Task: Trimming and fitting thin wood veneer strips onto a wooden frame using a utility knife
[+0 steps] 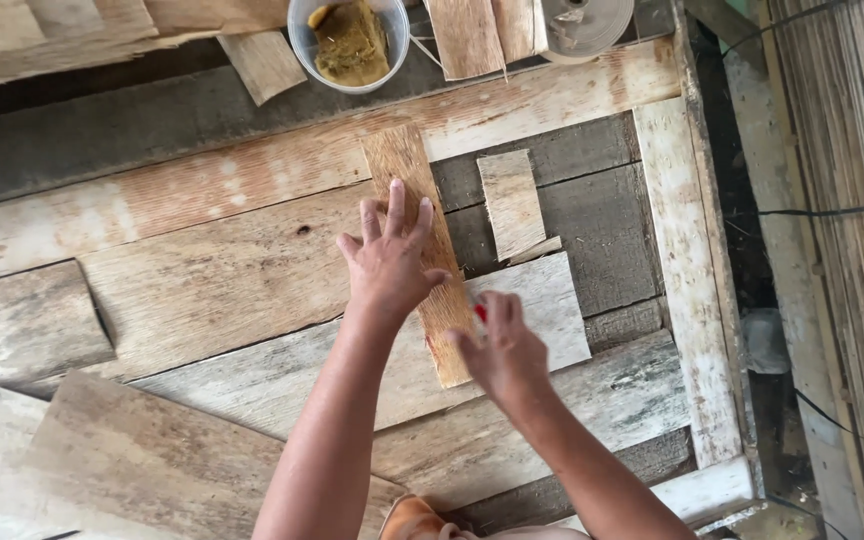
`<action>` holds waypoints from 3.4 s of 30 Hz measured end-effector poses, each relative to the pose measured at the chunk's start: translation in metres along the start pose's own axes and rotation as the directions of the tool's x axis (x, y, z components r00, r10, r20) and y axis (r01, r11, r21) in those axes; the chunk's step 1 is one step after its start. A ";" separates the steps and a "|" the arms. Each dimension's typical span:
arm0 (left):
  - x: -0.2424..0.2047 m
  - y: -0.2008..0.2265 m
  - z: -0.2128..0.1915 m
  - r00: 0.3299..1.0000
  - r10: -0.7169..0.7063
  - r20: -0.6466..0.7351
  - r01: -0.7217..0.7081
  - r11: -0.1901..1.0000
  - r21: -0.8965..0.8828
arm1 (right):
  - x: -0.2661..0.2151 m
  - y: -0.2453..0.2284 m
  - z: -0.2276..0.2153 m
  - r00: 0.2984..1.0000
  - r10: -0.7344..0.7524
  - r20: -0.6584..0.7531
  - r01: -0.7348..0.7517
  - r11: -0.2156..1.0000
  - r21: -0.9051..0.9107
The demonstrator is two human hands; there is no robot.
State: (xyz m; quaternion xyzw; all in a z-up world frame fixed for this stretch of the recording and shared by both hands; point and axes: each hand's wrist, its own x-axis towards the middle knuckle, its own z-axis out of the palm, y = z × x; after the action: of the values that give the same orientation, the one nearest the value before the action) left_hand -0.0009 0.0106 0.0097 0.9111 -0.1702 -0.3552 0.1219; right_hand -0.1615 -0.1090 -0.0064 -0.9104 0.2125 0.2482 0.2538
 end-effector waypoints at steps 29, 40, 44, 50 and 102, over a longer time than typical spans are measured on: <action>-0.053 -0.037 0.106 0.760 0.046 -0.648 -0.034 0.999 0.030 | 0.035 0.053 -0.010 0.889 -0.393 -0.233 0.224 0.819 -0.527; -0.042 -0.039 0.114 0.756 0.026 -0.654 -0.045 0.999 -0.012 | 0.041 0.049 -0.003 0.891 -0.406 -0.201 0.247 0.807 -0.537; -0.040 -0.037 0.107 0.754 -0.005 -0.657 -0.027 0.999 -0.039 | 0.042 0.049 0.001 0.902 -0.399 -0.167 0.270 0.820 -0.504; -0.035 -0.035 0.099 0.781 -0.047 -0.623 0.027 0.999 -0.041 | 0.044 0.051 0.007 0.894 -0.409 -0.180 0.272 0.818 -0.507; -0.089 -0.042 0.100 0.680 -0.629 -0.376 0.428 0.757 -0.493 | 0.077 0.057 -0.064 0.941 0.234 -0.244 -0.217 0.971 0.096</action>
State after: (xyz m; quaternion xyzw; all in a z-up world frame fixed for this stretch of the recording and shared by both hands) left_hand -0.1212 0.0743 -0.0225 0.9412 0.2147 -0.1399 0.2201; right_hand -0.1079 -0.2104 -0.0219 -0.8951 0.3545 0.1499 0.2252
